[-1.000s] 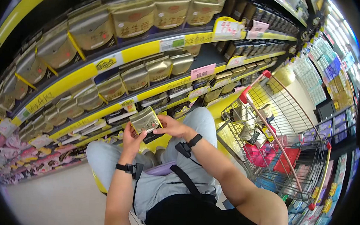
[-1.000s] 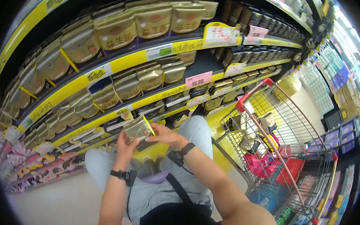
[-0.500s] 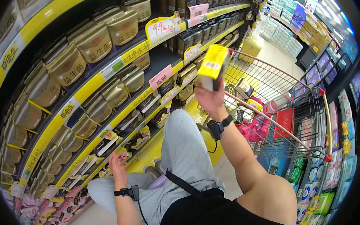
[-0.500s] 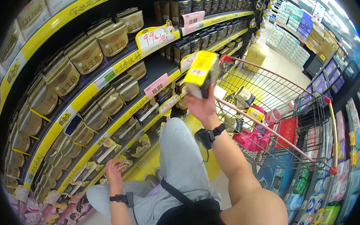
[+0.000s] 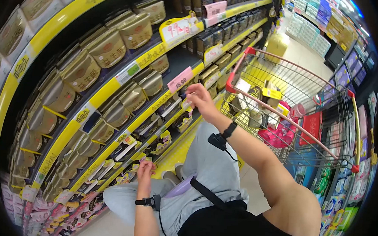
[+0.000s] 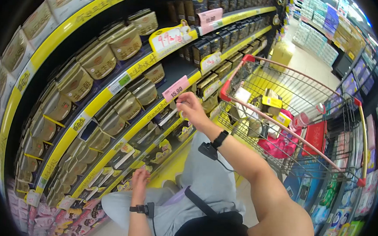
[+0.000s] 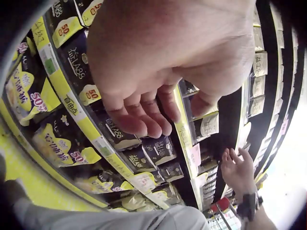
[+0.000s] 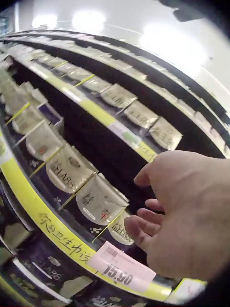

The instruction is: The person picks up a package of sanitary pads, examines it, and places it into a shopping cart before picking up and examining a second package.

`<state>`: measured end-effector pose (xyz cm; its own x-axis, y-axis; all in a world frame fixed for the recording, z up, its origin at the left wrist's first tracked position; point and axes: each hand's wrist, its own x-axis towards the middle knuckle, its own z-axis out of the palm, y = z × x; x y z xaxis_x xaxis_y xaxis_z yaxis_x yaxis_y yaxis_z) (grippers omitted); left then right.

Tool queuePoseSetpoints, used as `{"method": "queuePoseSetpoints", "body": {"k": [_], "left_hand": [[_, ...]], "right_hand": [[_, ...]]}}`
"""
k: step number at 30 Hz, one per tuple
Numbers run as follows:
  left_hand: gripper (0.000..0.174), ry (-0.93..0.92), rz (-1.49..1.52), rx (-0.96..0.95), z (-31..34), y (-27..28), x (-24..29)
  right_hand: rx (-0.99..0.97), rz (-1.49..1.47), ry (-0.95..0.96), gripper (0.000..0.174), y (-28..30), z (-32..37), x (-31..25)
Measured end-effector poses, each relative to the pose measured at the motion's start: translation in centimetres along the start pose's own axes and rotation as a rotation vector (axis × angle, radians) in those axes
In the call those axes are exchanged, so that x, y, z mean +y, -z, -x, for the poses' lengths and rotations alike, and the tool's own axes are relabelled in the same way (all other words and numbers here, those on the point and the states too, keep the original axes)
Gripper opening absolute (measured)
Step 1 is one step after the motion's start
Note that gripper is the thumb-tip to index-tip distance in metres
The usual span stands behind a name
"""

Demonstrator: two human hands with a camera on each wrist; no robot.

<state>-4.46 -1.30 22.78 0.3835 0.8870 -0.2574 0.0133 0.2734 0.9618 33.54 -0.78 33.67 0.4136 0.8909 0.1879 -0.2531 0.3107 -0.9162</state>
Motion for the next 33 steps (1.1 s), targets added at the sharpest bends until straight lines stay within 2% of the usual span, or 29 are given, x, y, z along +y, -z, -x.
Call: {"method": "queuePoseSetpoints", "body": {"k": [1,2,4,6,8,10,11,12,14,17,21,22,24,25,26,28,29,30,32,33], "left_hand": [[0.013,0.009,0.021,-0.026,-0.1,-0.2,0.2],[0.013,-0.007,0.003,-0.047,0.0,-0.5,0.4],[0.014,-0.03,-0.036,-0.078,0.1,-0.6,1.1],[0.013,-0.018,-0.038,-0.119,-0.2,-0.5,1.2],[0.013,-0.034,-0.05,-0.14,-0.6,0.0,1.0],[0.014,-0.085,-0.032,-0.153,-0.5,-0.8,2.1],[0.014,-0.113,-0.019,-0.16,-0.4,-0.8,2.4],[0.014,-0.107,-0.011,-0.165,-0.3,-0.4,2.3],[0.014,-0.097,0.016,-0.191,-0.6,-0.5,2.3],[0.015,-0.082,-0.058,-0.17,-1.1,0.0,1.9],[0.013,-0.068,-0.084,-0.176,-0.7,0.3,1.8],[0.012,-0.06,-0.078,-0.181,-0.8,0.0,1.9],[0.012,-0.136,-0.131,-0.196,-1.2,0.2,1.6],[0.012,-0.172,-0.151,-0.203,-1.3,0.2,1.3],[0.014,-0.13,-0.147,-0.189,-1.1,-0.1,2.1],[0.014,-0.122,-0.072,-0.19,-1.7,-0.5,1.9],[0.035,-0.052,-0.031,-0.273,-2.3,0.0,1.2],[0.048,-0.114,0.142,-0.337,-2.1,-0.5,2.0],[0.074,-0.239,0.483,-0.43,-0.6,-1.5,4.7],[0.091,-0.272,0.459,-0.432,-0.2,-1.8,5.7]], "right_hand": [[-0.024,0.143,0.073,0.026,-1.7,-1.2,0.0],[-0.11,0.292,0.245,0.03,-1.5,-3.9,2.5],[0.008,0.693,0.485,0.046,-2.1,-8.7,4.4],[0.105,1.174,0.846,0.056,-4.7,-11.5,1.3],[-0.12,1.608,0.681,0.064,-2.9,-17.9,2.5],[-0.28,1.72,0.623,0.066,-2.0,-19.5,2.4],[-0.127,1.707,0.878,0.048,-2.6,-19.3,2.1],[-0.042,1.655,0.814,0.048,-2.9,-18.6,1.7],[-0.03,1.748,0.706,0.051,-3.6,-17.4,0.9],[-0.067,1.799,0.435,0.059,-4.0,-14.6,-1.7],[0.143,1.415,0.767,0.063,0.5,-13.4,-0.2],[0.217,1.215,0.663,0.054,0.5,-11.7,-0.4],[0.45,1.045,0.472,0.055,-0.7,-7.5,-2.3],[0.476,0.936,0.415,0.058,0.2,-6.2,-2.1],[0.502,0.828,0.352,0.061,1.3,-4.7,-1.5],[0.35,0.129,0.211,0.063,1.4,-1.8,1.1],[0.149,-0.053,0.074,0.064,0.9,-0.1,2.2],[-0.052,-0.245,-0.065,0.065,0.1,1.5,3.5],[-0.378,-0.119,-0.208,0.065,-2.4,4.1,5.9],[-0.567,0.096,-0.149,0.064,-4.8,4.4,6.0]]}}
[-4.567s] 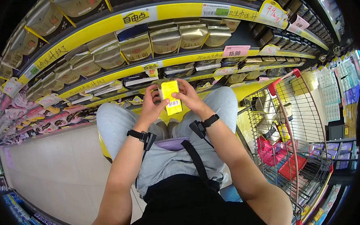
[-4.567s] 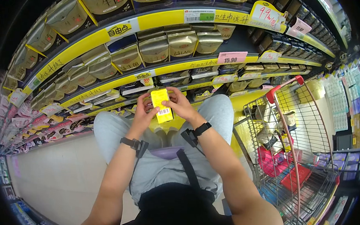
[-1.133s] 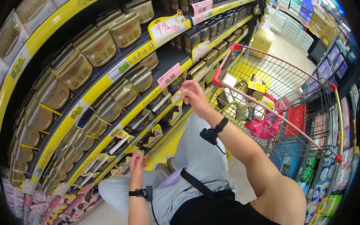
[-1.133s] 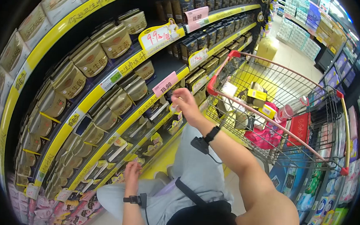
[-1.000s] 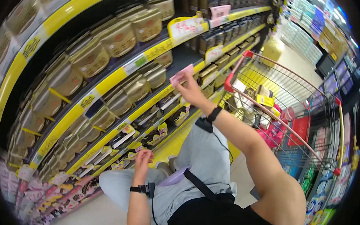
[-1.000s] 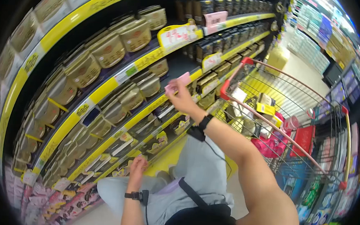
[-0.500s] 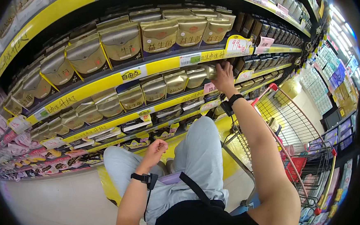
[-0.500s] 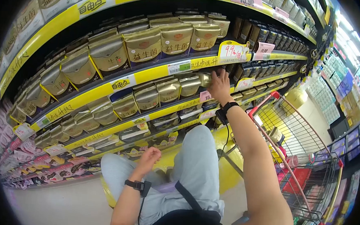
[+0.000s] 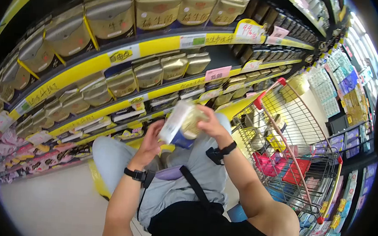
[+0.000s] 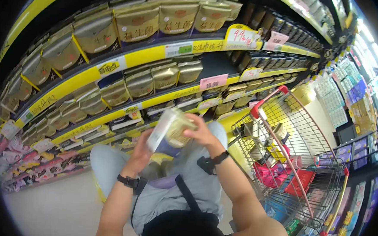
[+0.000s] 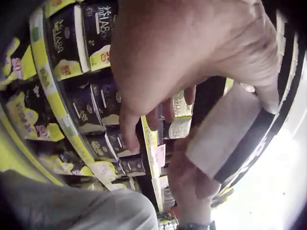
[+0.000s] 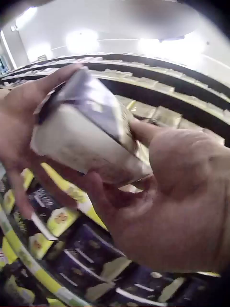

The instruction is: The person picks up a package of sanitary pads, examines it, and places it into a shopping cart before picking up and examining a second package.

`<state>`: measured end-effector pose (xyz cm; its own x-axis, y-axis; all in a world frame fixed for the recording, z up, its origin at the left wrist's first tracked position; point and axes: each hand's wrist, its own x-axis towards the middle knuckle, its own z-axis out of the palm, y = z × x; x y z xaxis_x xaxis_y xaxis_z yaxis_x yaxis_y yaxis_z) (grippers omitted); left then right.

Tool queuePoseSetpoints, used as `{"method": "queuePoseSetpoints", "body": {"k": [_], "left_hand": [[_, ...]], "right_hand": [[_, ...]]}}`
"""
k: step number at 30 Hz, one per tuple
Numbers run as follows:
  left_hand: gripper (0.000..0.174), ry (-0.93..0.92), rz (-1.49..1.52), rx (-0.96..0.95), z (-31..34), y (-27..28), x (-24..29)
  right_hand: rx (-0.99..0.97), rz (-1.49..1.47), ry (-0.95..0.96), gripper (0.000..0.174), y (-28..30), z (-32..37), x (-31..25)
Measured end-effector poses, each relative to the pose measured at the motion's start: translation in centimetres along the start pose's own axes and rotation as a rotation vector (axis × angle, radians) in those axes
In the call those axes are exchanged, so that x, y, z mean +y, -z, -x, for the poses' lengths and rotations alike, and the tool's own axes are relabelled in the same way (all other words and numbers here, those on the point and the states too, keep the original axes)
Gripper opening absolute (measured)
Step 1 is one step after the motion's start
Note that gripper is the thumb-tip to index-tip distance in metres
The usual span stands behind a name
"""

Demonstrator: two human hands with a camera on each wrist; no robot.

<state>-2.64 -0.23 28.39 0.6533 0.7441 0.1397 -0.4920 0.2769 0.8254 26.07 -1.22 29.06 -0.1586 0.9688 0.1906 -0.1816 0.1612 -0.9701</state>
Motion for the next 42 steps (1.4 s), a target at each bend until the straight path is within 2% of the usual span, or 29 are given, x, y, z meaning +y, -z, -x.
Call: {"method": "queuePoseSetpoints", "body": {"k": [1,2,3,4,5,7,8,9,11,12,15,16,19,20,23,24,29,32,35,37,38,41,42], "left_hand": [[0.108,-0.021,-0.028,-0.01,0.5,-0.3,0.4],[0.114,0.059,-0.003,-0.045,1.6,1.5,-1.4],[0.117,0.127,-0.121,-0.016,1.9,1.7,-1.5],[0.122,0.084,-0.211,0.056,2.1,1.9,-1.8],[0.127,0.04,-0.3,0.127,2.1,1.8,-1.9],[0.136,-0.094,-0.514,0.249,1.7,1.4,-1.8],[0.143,-0.135,-0.593,0.253,1.5,1.3,-2.0],[0.144,-0.129,-0.65,0.261,1.6,1.4,-2.0],[0.146,-0.115,-0.765,0.259,1.3,1.1,-1.5],[0.147,-0.151,-0.859,0.26,1.2,1.8,-2.0],[0.148,-0.123,-0.886,0.252,1.2,3.0,-2.3],[0.137,-0.112,-0.722,0.219,1.0,2.7,-1.9],[0.119,-0.144,-0.74,0.25,0.5,4.6,-3.1],[0.098,-0.198,-0.848,0.25,0.2,4.6,-2.9],[0.086,-0.094,-0.541,0.263,-0.6,3.6,-2.5],[0.077,-0.102,-0.551,0.286,-0.8,3.8,-3.0],[0.073,-0.082,-0.548,0.387,-1.4,4.2,-4.7],[0.073,-0.053,-0.548,0.447,-1.4,4.7,-5.1],[0.064,-0.001,-0.657,0.48,-1.2,5.3,-4.9],[0.061,0.005,-0.734,0.528,-0.9,5.5,-4.9],[0.055,-0.024,-0.683,0.542,-1.0,5.5,-4.8],[0.052,0.014,-0.463,0.58,-0.7,5.2,-4.4],[0.05,0.014,-0.519,0.572,-0.5,5.5,-4.5]], "right_hand": [[-0.172,0.23,0.008,0.062,-2.3,-1.2,-0.2],[-0.156,0.137,-0.063,0.059,-4.7,-2.0,0.9],[-0.14,0.046,-0.134,0.055,-6.8,-2.8,2.2],[-0.165,-0.006,-0.127,0.05,-8.0,-3.3,3.3],[-0.169,0.123,-0.033,0.052,-8.5,-3.5,4.0],[-0.108,0.001,-0.102,0.055,-9.3,-2.9,6.4],[-0.093,-0.066,-0.11,0.058,-10.1,-2.8,6.5],[-0.047,-0.336,-0.227,0.057,-10.7,-2.0,6.3],[0.042,-0.389,-0.346,0.055,-11.0,-1.2,7.6],[0.016,-0.461,-0.403,0.053,-10.9,-1.1,8.3],[-0.035,-0.594,-0.51,0.051,-10.5,-1.9,9.6],[-0.037,-0.591,-0.516,0.05,-10.6,-2.1,9.6],[0.008,-0.621,-0.482,0.049,-10.4,-2.3,10.8],[0.015,-0.629,-0.447,0.048,-10.3,-2.3,11.4],[0.053,-0.635,-0.434,0.048,-9.6,-2.0,11.4],[0.054,-0.623,-0.436,0.048,-9.2,-1.9,11.2],[0.191,-0.468,-0.472,0.046,-8.5,-2.2,12.8],[0.249,-0.37,-0.509,0.054,-8.7,-2.4,14.0],[0.185,-0.308,-0.397,0.052,-8.1,-2.8,15.1],[0.17,-0.378,-0.438,0.05,-8.0,-2.3,14.9],[0.157,-0.41,-0.456,0.049,-8.0,-2.2,14.4],[0.131,-0.549,-0.474,0.049,-8.3,-2.1,13.6],[0.101,-0.53,-0.45,0.05,-8.4,-2.1,13.4]]}}
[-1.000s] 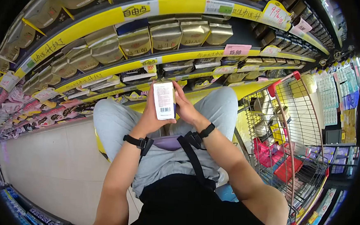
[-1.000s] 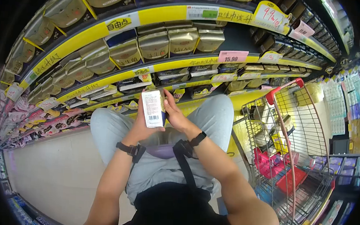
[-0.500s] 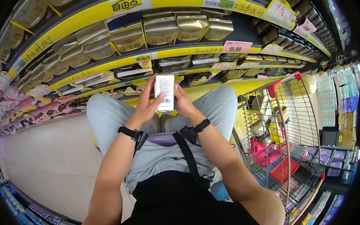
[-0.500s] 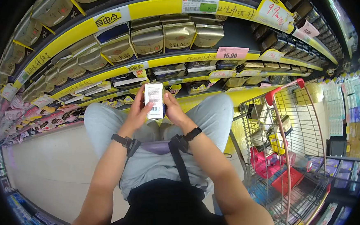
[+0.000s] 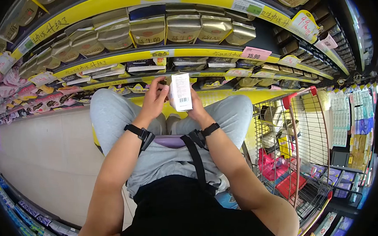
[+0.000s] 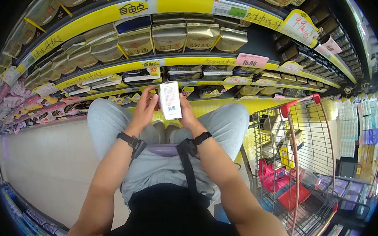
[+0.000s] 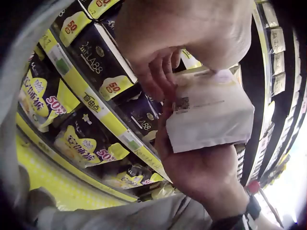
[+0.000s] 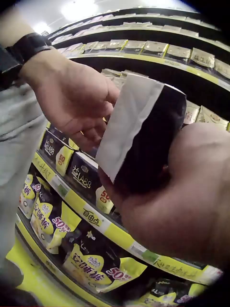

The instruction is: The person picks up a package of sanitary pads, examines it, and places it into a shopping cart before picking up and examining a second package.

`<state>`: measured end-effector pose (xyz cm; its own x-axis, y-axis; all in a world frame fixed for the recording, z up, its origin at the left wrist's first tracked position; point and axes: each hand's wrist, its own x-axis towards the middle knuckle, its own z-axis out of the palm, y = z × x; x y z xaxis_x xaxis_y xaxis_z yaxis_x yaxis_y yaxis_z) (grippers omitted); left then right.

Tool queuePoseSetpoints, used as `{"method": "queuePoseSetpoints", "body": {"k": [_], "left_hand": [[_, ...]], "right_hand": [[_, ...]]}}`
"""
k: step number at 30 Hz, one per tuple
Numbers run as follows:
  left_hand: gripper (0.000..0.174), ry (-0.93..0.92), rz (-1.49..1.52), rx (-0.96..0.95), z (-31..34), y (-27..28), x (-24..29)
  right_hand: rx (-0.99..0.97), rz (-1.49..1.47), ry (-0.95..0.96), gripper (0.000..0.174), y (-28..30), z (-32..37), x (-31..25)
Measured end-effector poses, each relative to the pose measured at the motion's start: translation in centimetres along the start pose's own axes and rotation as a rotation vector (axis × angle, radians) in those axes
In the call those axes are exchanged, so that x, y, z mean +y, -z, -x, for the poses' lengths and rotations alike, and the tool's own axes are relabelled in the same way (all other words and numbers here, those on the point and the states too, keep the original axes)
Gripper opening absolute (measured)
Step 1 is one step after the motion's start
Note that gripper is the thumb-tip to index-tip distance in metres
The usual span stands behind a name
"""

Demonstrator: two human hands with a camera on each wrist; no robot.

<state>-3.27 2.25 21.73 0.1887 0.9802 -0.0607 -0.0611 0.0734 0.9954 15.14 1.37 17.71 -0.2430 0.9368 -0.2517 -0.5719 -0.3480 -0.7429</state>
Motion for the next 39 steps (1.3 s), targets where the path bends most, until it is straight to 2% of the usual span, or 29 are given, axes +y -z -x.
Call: {"method": "queuePoseSetpoints", "body": {"k": [5,8,11,14,17,20,23,26,35,39], "left_hand": [[0.041,-0.092,-0.23,0.033,-0.1,1.0,-2.3],[0.034,-0.057,-0.096,0.094,-0.1,0.9,-2.7],[0.028,0.083,0.036,0.012,-0.1,1.0,-2.7],[0.019,0.195,-0.022,-0.084,0.1,1.3,-2.4],[0.021,0.221,-0.131,-0.093,0.3,1.2,-2.1],[0.023,0.174,-0.124,-0.067,0.5,1.0,-2.2],[0.023,0.153,0.046,-0.085,0.6,1.1,-2.1],[0.027,0.076,0.019,-0.159,0.7,1.6,-2.6],[0.049,0.013,-0.089,-0.178,1.1,2.3,-1.8],[0.05,0.049,-0.121,-0.154,1.0,2.5,-1.7]], "right_hand": [[-0.067,0.173,0.063,0.051,0.9,0.3,0.6],[-0.015,0.328,0.163,0.049,2.2,-0.8,2.4],[0.105,0.626,0.337,0.039,2.7,-0.6,2.5],[0.172,0.869,0.354,0.036,4.0,-1.3,2.4],[-0.076,0.464,0.152,0.035,4.4,-0.9,1.7],[-0.07,0.483,0.145,0.033,3.9,-0.4,1.3],[0.0,0.428,0.111,0.033,3.1,0.2,0.1],[0.02,0.283,0.002,0.035,3.2,0.5,-0.9],[-0.196,0.282,-0.008,0.05,3.5,0.7,-1.4],[-0.189,0.318,-0.02,0.049,3.5,0.7,-1.0]]}}
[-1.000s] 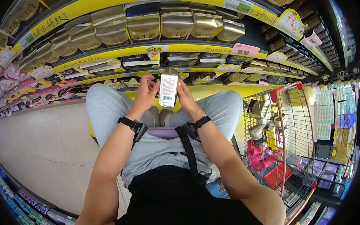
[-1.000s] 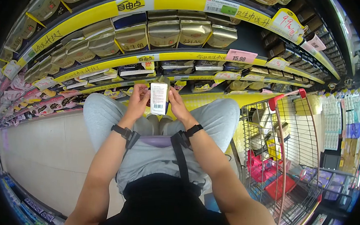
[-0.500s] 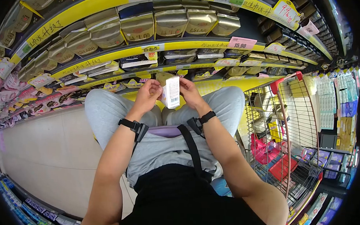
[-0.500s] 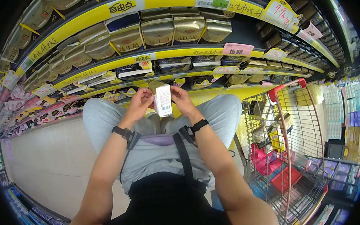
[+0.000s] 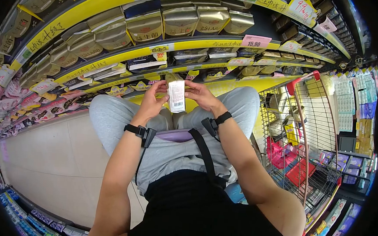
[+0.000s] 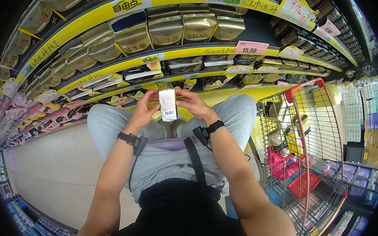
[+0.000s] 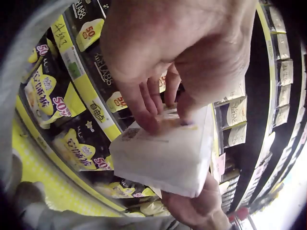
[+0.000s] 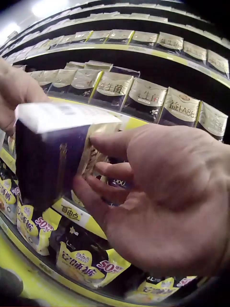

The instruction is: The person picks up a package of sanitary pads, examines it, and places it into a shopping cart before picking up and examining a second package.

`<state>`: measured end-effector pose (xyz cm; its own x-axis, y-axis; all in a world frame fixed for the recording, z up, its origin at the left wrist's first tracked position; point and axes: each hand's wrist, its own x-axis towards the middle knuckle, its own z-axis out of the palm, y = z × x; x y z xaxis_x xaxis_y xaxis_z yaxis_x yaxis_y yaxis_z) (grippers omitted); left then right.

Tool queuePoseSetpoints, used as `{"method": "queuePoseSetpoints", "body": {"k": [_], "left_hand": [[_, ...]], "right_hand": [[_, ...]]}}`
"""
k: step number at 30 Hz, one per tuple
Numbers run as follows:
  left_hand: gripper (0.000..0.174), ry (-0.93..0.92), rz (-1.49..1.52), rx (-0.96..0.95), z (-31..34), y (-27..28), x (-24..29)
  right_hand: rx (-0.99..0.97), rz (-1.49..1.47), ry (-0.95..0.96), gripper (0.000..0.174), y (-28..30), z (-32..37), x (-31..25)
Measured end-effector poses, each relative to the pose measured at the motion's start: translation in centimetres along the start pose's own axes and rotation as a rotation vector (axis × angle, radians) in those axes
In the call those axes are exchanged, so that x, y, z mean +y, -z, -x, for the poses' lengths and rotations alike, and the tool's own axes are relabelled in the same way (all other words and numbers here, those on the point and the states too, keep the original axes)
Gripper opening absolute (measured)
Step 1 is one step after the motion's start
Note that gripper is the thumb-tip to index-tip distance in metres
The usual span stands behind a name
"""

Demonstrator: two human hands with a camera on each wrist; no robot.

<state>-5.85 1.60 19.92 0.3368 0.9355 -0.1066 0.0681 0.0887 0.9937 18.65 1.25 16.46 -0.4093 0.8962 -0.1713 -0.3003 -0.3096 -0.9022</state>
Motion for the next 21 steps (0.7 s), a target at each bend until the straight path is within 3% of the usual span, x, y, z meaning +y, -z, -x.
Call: {"method": "queuePoseSetpoints", "body": {"k": [5,11,14,17,21], "left_hand": [[0.04,-0.007,-0.104,0.009,-0.4,0.3,-0.5],[0.028,0.137,0.018,-0.032,-0.1,0.4,-0.4],[0.028,0.159,0.026,-0.03,-0.1,0.5,-0.3],[0.031,0.055,0.049,-0.011,-0.3,0.2,-0.6],[0.038,0.013,0.009,-0.025,-0.2,-0.1,0.3]], "right_hand": [[0.028,0.087,-0.086,0.036,-0.8,0.3,-0.9],[0.095,0.074,-0.076,0.023,-0.9,0.4,-0.7],[0.087,0.092,-0.043,0.022,-1.0,0.4,-1.0],[0.107,0.12,0.051,0.024,-0.5,-0.2,0.2],[0.134,0.138,0.026,0.035,-0.1,-0.6,1.4]]}}
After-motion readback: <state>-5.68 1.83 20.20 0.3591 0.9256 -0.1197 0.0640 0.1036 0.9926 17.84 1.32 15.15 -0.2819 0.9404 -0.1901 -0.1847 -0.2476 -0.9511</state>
